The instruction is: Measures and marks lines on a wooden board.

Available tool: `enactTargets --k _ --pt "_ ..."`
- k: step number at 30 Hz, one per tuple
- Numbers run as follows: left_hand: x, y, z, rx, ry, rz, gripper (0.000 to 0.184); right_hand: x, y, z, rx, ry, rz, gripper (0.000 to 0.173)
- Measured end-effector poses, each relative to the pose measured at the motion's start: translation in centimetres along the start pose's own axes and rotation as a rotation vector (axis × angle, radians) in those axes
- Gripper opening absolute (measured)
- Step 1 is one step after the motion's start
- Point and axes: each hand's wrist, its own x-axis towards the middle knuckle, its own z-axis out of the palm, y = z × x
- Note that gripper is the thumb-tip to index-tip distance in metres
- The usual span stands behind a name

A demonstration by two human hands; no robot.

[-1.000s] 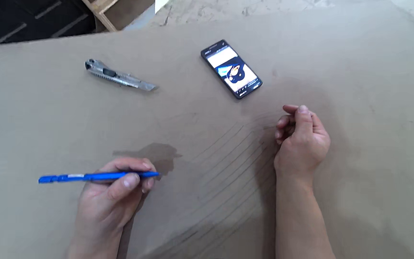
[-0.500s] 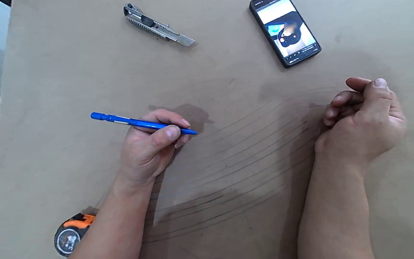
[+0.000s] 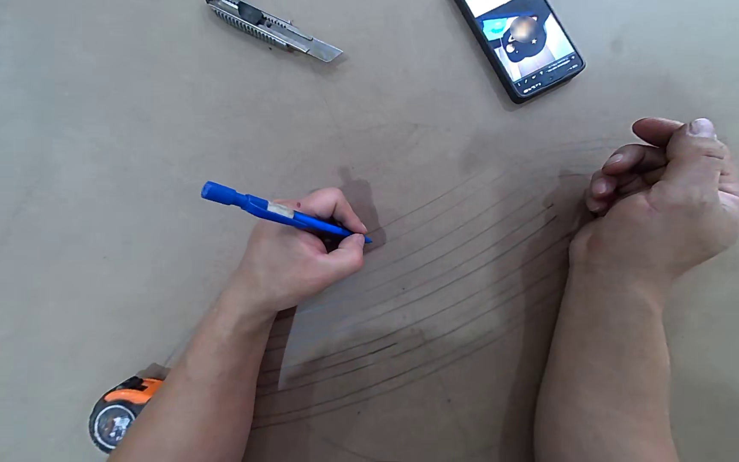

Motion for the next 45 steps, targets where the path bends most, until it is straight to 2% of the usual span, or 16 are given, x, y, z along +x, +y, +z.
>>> enactTargets --k 10,16,29,38,45 --pt "-0.2 0.1 -0.2 0.038 -0.006 -0.007 0.005 -0.4 0.0 0.1 -0.028 -0.013 -0.024 0.038" --pt "0.1 -1.9 -0.1 0.017 0.023 0.074 0.007 -0.7 -0.4 0.0 -0.035 0.016 0.009 0.037" --pt "0.1 -1.8 0.1 -0.019 0.028 0.070 0.006 -0.8 -0.3 0.1 -0.003 0.041 0.041 0.036" --pt "-0.1 -0.4 0.4 0.039 0.043 0.017 0.006 -0.1 0.2 -0.2 -0.006 -0.027 -0.015 0.037" --pt "0.1 -0.3 0.1 0.024 0.020 0.028 0.005 -0.2 -0.1 0.1 0.014 0.014 0.006 0.037"
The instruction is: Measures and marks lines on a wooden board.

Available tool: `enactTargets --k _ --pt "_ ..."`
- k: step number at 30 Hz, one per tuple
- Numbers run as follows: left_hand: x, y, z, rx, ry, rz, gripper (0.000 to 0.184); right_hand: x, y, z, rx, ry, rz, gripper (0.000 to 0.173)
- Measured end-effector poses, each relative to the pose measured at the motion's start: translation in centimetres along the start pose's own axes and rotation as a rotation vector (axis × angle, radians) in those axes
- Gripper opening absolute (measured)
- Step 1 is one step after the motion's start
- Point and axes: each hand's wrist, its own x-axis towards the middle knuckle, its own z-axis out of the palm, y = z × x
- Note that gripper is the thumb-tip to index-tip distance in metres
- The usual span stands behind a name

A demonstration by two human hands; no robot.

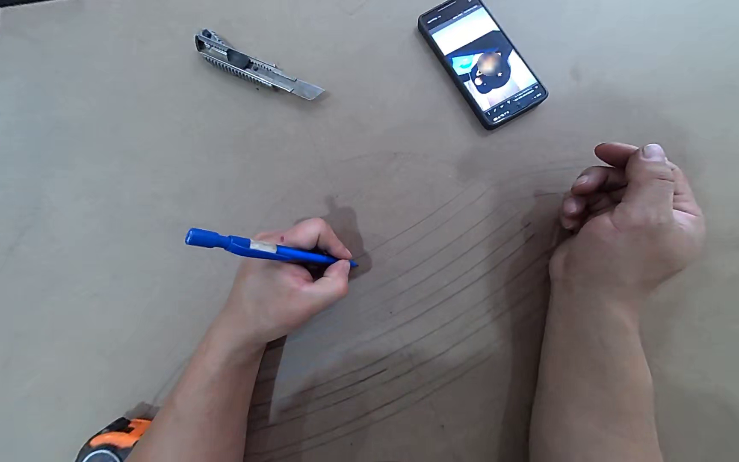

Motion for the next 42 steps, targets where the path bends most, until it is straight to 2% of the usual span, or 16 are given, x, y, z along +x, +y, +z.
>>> enactTargets --k 39,42 --pt "0.10 0.05 0.12 0.041 -0.024 0.014 0.003 0.08 0.03 -0.07 0.002 -0.012 -0.001 0.037" --pt "0.15 -0.09 0.03 -0.019 -0.005 0.004 0.003 0.12 0.08 -0.04 -0.008 -0.004 -0.008 0.037"
